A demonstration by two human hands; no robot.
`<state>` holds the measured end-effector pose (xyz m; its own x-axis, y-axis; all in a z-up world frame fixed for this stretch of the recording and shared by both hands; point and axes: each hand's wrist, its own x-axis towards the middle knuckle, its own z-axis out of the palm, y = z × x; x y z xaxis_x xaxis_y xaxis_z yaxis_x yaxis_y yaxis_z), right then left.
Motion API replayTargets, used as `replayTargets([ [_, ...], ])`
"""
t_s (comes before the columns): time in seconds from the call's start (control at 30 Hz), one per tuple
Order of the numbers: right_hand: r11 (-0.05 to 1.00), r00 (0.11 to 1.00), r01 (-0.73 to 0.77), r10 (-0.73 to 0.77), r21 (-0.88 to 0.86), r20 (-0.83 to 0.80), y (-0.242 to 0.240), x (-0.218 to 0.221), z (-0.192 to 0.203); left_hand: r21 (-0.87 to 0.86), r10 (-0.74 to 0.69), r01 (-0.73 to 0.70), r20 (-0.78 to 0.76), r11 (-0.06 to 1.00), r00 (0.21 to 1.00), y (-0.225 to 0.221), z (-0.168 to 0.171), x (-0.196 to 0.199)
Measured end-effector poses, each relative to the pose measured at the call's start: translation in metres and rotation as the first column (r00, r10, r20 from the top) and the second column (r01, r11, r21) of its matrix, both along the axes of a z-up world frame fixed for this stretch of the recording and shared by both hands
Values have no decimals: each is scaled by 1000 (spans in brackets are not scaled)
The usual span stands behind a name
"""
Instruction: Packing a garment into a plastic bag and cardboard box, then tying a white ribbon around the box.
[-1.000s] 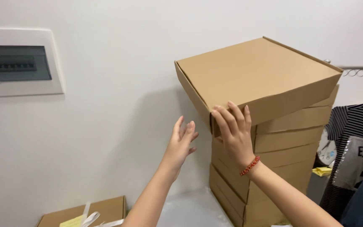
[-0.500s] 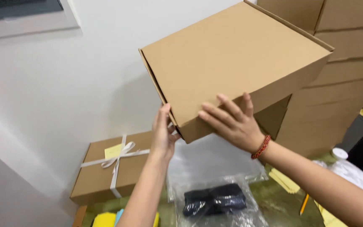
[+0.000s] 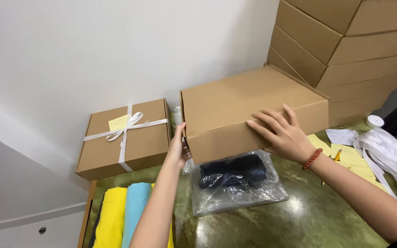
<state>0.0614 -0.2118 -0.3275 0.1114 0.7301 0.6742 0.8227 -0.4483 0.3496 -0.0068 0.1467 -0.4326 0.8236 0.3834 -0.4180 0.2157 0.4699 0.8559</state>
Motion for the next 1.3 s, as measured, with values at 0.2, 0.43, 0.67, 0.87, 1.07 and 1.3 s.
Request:
replayTargets([
  [0.2,998,997,10,-16,-68,-81,-10,-11,-23,11,-75,77,-114,997,991,-12,-20,-6],
  [0.43,987,978,159,-161,-28,-136,0,22,-2,-7,-115,115,-162,993,980,-14,-25,-9],
  [0.67,951,959,227,-256,209,122,74,80,47,-40,-67,59,-274,997,959,-25,6,-29],
  [0.87,894,860,448,-428,8,-278,132,163,52,-124,1,-46,-342,991,940,-28,35,-34],
  [1.07,858,563,343,-514,-383,-647,122,188,30,-89,29,-64,-346,994,938,-26,4,-38],
  [1.3,885,734,372,-95,281,-672,-11,119,-56,-153,176,-195,-132,969,976,-32,-64,-70],
])
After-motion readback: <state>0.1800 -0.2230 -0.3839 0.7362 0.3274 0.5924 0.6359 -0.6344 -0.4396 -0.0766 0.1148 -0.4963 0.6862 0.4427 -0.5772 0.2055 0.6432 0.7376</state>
